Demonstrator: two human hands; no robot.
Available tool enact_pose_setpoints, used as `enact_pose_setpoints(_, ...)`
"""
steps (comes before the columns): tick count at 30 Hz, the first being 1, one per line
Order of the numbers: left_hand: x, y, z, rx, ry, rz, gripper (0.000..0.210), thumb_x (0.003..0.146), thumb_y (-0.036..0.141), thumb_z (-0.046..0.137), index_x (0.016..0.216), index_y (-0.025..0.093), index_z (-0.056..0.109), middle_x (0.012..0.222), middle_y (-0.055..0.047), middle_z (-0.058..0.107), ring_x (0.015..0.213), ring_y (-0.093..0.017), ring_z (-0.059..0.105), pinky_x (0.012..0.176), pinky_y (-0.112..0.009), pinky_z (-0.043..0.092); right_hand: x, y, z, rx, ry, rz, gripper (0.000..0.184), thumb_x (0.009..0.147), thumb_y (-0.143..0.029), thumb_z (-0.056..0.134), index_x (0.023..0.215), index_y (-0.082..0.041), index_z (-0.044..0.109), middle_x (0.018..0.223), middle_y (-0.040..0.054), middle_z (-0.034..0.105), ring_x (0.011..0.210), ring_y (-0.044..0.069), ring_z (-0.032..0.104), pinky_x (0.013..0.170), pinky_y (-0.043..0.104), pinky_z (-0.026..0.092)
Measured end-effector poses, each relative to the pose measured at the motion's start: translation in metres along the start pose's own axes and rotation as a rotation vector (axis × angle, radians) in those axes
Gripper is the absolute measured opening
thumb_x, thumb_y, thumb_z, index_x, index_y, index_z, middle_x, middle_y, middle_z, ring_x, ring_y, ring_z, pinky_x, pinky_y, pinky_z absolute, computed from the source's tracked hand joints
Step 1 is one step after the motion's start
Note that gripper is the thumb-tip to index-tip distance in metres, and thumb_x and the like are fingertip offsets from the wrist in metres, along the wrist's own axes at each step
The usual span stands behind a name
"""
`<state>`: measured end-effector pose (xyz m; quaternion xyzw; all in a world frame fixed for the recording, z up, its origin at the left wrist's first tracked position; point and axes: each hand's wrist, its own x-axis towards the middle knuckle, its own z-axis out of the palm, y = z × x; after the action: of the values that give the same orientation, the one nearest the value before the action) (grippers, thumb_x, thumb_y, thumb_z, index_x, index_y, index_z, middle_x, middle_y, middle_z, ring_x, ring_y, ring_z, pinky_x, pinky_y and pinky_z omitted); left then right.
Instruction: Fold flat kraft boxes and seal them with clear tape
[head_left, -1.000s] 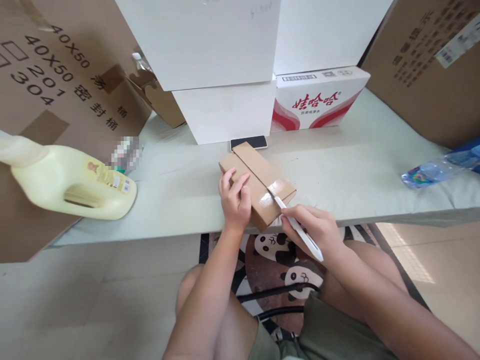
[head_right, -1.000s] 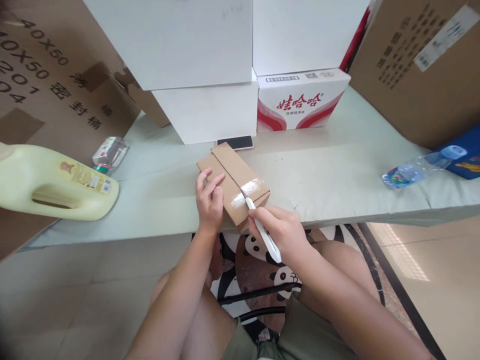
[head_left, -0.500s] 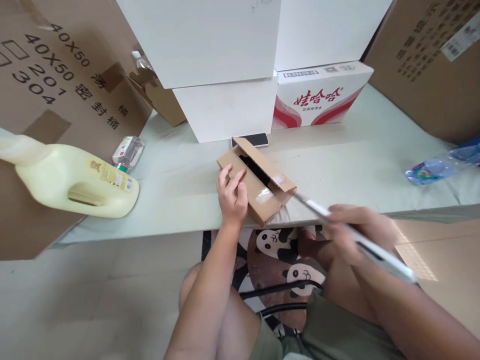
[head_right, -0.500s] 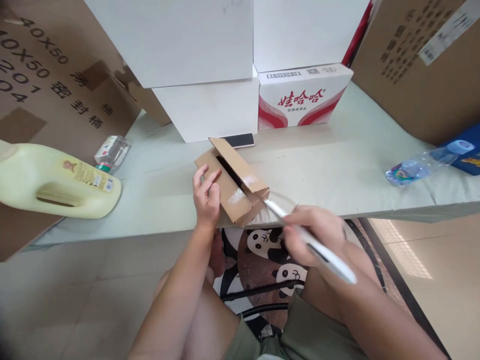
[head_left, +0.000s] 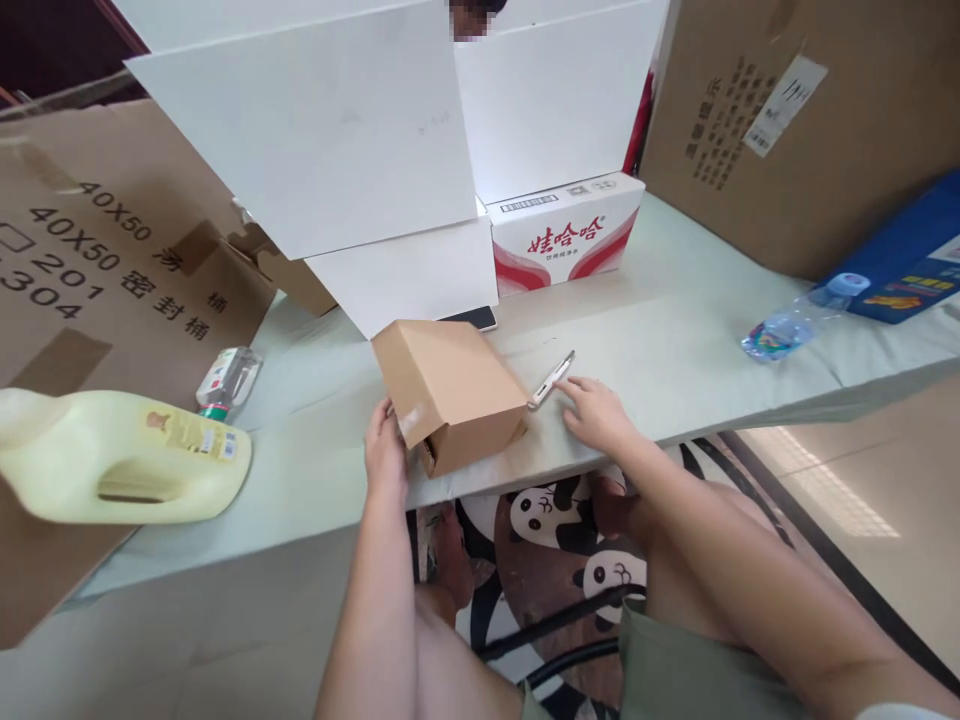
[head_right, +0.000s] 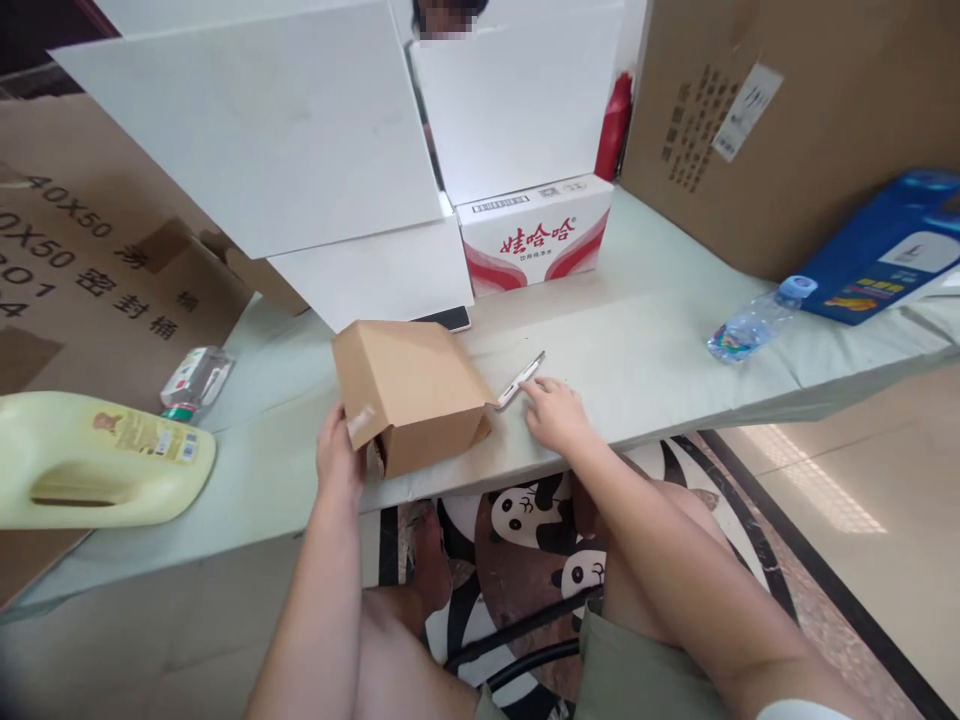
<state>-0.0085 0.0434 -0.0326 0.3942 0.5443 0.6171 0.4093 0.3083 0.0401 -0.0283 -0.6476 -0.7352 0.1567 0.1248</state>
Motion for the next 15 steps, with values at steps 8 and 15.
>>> enact_pose_setpoints(8, -0.017, 0.017, 0.012, -0.083, -0.016, -0.082, 0.040, 0.063, 0.041, 0.080, 0.095, 0.020, 0.067, 0.098, -0.006, 0.072, 0.090, -0.021, 0.069, 0.080, -0.031, 0.053, -0.012, -0.015, 0.004, 0.471, 0.013, -0.371, 0.052, 0.085, -0.034, 0.057, 0.135, -0.019, 0.054, 0.138, 0.0168, 0.058, 0.129, 0.033, 0.054, 0.108, 0.052, 0.045)
enact_pose_setpoints(15, -0.018, 0.021, 0.013, -0.139, -0.086, -0.163, 0.042, 0.069, 0.032, 0.071, 0.108, 0.025, 0.058, 0.113, -0.008, 0.070, 0.095, -0.022, 0.069, 0.075, -0.034, 0.055, 0.010, -0.024, 0.018, 0.793, -0.035, -0.276, 0.057, 0.083, -0.044, 0.059, 0.133, -0.019, 0.047, 0.133, 0.0170, 0.062, 0.127, 0.032, 0.058, 0.103, 0.049, 0.050)
